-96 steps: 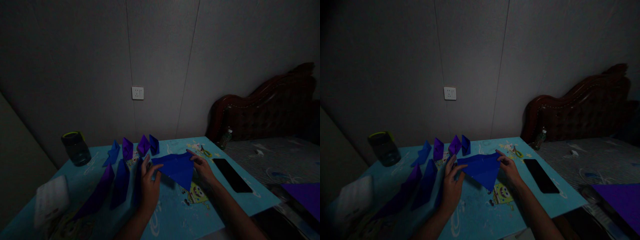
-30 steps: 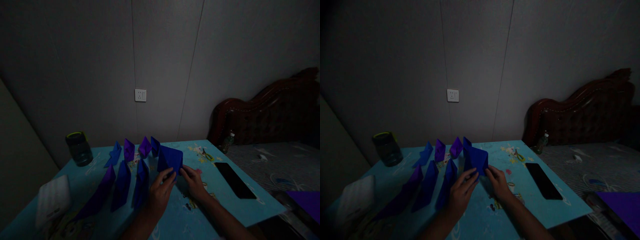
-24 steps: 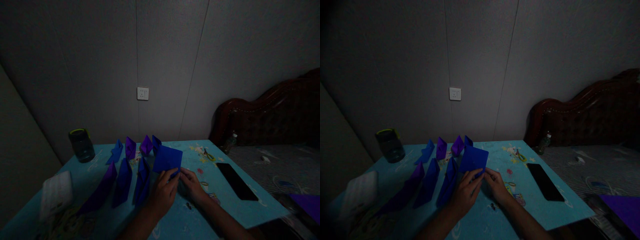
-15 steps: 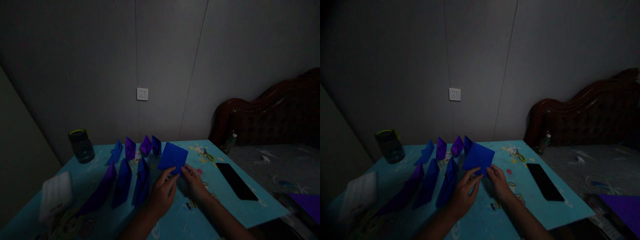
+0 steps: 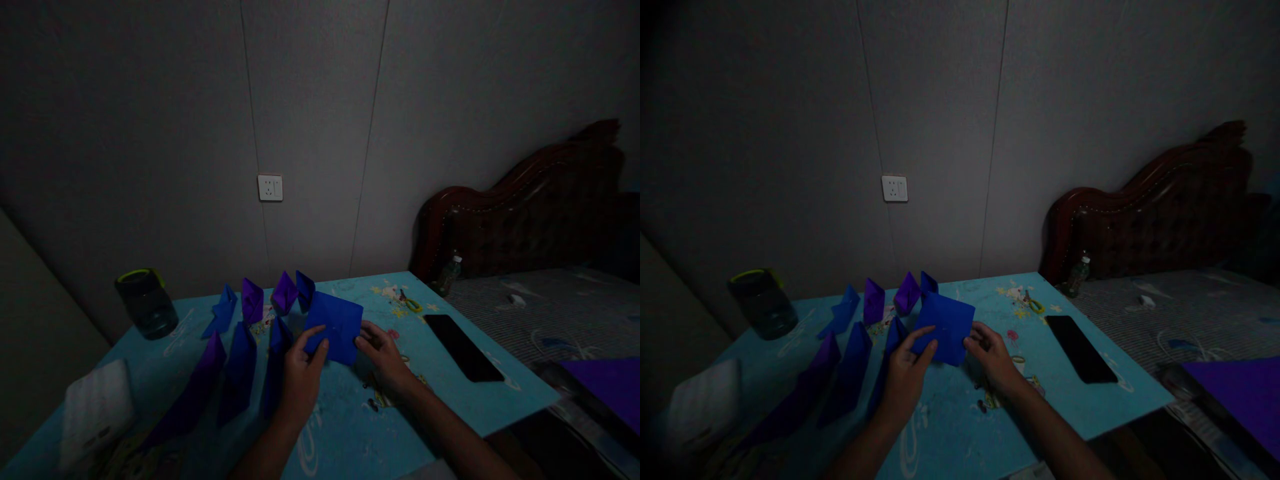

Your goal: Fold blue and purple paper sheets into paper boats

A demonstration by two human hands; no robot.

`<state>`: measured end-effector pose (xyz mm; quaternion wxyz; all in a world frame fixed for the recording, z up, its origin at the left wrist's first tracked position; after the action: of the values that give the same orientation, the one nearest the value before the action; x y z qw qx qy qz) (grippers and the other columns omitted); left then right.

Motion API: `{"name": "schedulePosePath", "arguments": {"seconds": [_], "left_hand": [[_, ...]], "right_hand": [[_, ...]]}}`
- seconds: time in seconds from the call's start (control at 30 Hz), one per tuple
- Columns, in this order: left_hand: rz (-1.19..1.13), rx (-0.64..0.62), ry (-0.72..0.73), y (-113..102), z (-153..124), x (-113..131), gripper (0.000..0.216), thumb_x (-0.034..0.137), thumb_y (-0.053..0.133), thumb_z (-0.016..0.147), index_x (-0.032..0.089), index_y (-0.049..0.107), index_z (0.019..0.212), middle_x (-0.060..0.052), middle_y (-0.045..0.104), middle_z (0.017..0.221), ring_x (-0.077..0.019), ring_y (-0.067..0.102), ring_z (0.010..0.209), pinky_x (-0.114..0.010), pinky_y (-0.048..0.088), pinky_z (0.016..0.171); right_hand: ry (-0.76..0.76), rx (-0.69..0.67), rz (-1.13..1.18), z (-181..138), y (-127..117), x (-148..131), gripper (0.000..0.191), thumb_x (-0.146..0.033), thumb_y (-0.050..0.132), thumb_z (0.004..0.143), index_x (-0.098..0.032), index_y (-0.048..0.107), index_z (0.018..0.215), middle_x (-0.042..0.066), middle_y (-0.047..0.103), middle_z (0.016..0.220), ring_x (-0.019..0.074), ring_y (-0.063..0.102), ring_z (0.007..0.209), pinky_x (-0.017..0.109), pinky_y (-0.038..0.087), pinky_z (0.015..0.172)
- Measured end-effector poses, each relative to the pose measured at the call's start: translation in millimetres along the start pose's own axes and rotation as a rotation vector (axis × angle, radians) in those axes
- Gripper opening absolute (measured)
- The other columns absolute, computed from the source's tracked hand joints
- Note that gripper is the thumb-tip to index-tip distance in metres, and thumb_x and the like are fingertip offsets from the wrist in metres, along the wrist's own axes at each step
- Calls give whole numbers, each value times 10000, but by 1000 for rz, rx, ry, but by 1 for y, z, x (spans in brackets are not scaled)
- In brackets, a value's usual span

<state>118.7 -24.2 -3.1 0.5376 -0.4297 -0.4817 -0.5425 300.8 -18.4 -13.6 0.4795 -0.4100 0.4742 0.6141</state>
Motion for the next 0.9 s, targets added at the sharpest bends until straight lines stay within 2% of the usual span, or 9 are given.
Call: {"name": "schedulePosePath", "arguments": {"seconds": [0.1,0.2,0.33,0.53,0.67,0.77,0.9], "left_hand": [[-92,-18,-48,0,2,-3,418,422,695,793,155,660,1112,43,581,620,-64,435,465,-174,363,470],[-176,-77,-105,3,2,-5,421,395,710,788,168,649,1137,-4,670,731,-112,586,609,-206,470,586],[-227,-114,-132,5,1,-5,390,357,751,749,160,665,1073,-55,726,862,-175,664,770,-263,529,695],[-330,-108,-186,4,0,-10,400,341,755,747,167,648,1091,-65,740,892,-181,679,779,-289,545,728],[-343,-116,-223,5,0,-11,413,343,762,728,161,653,1081,-73,742,890,-183,679,759,-287,543,705],[-257,-116,-181,5,-1,-7,360,333,757,717,157,672,1020,-56,732,873,-168,663,729,-252,521,653],[-70,-156,-98,4,-3,-2,286,340,726,734,150,679,943,34,614,629,-87,506,499,-180,376,475]], "right_hand": [[-95,88,-23,2,-8,-7,516,-452,710,821,-275,575,1287,71,715,1102,232,670,945,371,507,864],[-128,105,-58,3,-15,-10,560,-423,682,854,-290,497,1366,55,702,1076,208,662,909,348,505,838],[-142,129,-135,3,-21,-9,479,-407,687,854,-284,570,1302,33,696,969,201,643,896,322,501,809],[-142,87,-216,0,-24,-11,418,-440,671,860,-263,645,1238,51,721,914,250,641,978,365,494,864],[-127,71,-201,-1,-24,-14,429,-462,671,854,-265,655,1235,53,741,953,249,655,969,370,496,873],[-116,73,-180,-1,-25,-14,395,-456,691,838,-266,687,1184,57,748,1023,242,666,960,366,505,866],[-102,98,-146,2,-26,-16,369,-458,754,774,-259,736,1084,67,755,1061,253,687,939,386,526,852]]}}
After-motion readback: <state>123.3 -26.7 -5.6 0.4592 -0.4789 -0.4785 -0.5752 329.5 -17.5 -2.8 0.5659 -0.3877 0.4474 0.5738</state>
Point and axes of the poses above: each hand's wrist, its own z-axis towards the middle knuckle, its own y-axis out of the palm, x = y × z, the point moved 1 cm from there along z, towards the middle knuckle
